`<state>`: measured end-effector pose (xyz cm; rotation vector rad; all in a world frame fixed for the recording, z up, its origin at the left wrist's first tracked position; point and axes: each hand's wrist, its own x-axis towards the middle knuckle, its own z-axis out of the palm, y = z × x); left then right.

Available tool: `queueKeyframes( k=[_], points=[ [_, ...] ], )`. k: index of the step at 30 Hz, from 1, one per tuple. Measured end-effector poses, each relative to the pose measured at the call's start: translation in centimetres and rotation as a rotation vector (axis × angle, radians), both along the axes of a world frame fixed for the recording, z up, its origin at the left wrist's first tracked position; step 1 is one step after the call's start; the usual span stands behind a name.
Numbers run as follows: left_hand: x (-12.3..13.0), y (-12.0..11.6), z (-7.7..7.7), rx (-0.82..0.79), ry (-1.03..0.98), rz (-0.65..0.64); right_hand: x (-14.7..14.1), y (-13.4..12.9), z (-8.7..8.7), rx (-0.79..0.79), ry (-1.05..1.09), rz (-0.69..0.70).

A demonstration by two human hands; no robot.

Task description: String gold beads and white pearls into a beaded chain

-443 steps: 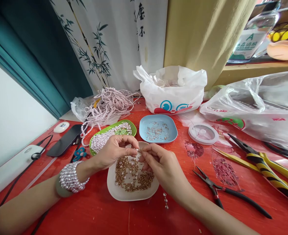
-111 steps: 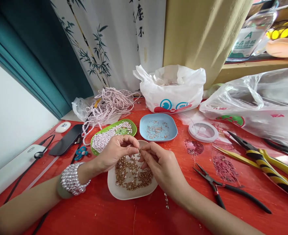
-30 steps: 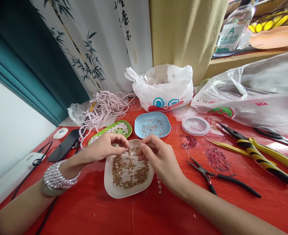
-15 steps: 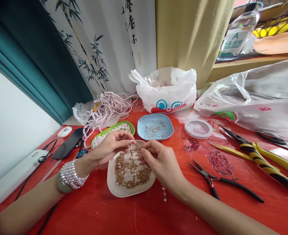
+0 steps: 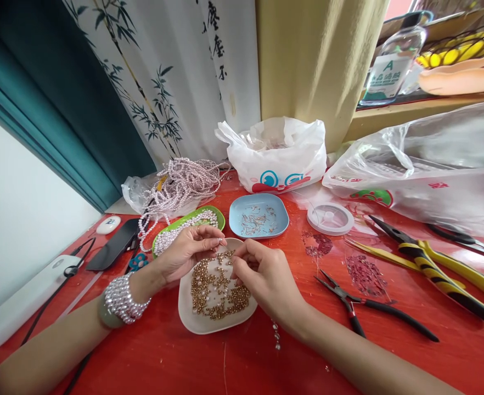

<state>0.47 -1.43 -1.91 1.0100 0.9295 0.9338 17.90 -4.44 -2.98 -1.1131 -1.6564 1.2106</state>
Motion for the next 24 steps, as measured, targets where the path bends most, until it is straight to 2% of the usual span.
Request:
queueKeyframes(
  k=[5, 14, 24],
  points=[
    [0.07, 0.01, 0.11, -0.007, 0.003, 0.02, -0.01, -0.02, 0.32, 0.0, -0.031, -0.011],
    [0.0, -0.02, 0.01, 0.014, 0.059, -0.022, -0.03, 0.14, 0.21, 0.006, -0.052, -0.01],
    [0.39, -0.4, 0.08, 0.084, 0.094, -0.036, -0.11, 0.13, 0.24, 0.036, -0.062, 0.053]
  ],
)
